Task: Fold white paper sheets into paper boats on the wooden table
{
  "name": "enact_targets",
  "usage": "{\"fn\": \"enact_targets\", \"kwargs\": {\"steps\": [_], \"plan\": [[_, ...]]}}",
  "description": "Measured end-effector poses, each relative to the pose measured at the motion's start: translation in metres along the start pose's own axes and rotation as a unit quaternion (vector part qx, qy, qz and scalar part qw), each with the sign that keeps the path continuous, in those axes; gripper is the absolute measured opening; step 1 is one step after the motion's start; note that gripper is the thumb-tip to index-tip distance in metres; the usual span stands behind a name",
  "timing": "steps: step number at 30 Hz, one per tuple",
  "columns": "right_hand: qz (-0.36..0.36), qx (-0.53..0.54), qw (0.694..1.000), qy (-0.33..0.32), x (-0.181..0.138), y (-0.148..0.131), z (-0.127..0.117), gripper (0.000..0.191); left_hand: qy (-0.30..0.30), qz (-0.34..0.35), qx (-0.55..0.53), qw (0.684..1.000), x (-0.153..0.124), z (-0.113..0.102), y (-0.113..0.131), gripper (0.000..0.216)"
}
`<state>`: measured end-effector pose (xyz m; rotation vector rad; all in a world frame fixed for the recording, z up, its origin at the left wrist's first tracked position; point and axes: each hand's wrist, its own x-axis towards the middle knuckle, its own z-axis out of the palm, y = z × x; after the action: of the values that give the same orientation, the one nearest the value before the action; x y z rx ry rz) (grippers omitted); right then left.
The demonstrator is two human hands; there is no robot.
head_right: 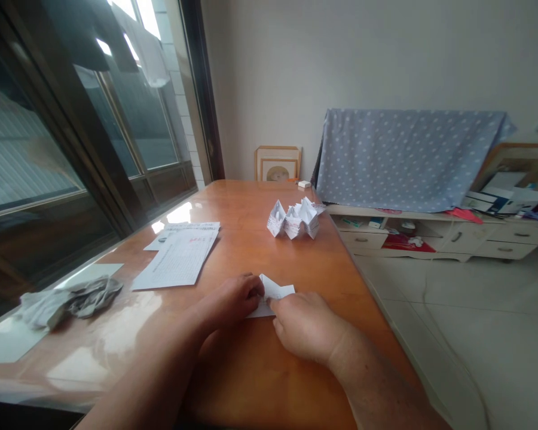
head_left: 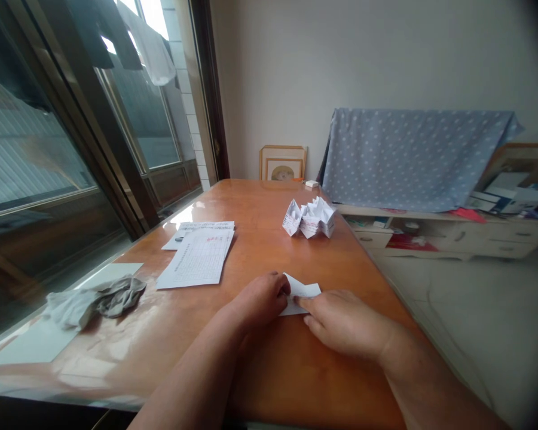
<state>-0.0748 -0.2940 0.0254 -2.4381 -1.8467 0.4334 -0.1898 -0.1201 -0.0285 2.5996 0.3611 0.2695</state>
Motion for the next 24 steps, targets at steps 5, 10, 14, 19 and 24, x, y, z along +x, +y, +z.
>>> {"fn": "enact_targets", "kwargs": {"steps": [5, 10, 14, 19, 24], "plan": [[0.007, -0.037, 0.999, -0.013, -0.001, 0.014, -0.007, 0.033, -0.010, -0.005, 0.002, 1.000, 0.000, -0.003, 0.003, 0.020], [0.056, -0.024, 0.998, -0.027, 0.001, 0.027, -0.014, 0.029, -0.016, -0.021, -0.003, 1.000, -0.001, -0.006, 0.007, 0.020], [0.093, -0.006, 0.996, -0.014, 0.004, 0.038, -0.017, 0.030, -0.011, -0.017, -0.005, 1.000, -0.001, -0.005, 0.006, 0.019], [0.107, 0.032, 0.989, 0.094, 0.021, 0.044, -0.009, 0.034, -0.004, -0.020, 0.001, 1.000, -0.001, -0.004, 0.009, 0.016], [0.058, 0.059, 0.992, 0.095, 0.042, 0.035, 0.012, 0.029, 0.015, -0.048, 0.032, 0.998, 0.003, 0.001, 0.015, 0.010]]}}
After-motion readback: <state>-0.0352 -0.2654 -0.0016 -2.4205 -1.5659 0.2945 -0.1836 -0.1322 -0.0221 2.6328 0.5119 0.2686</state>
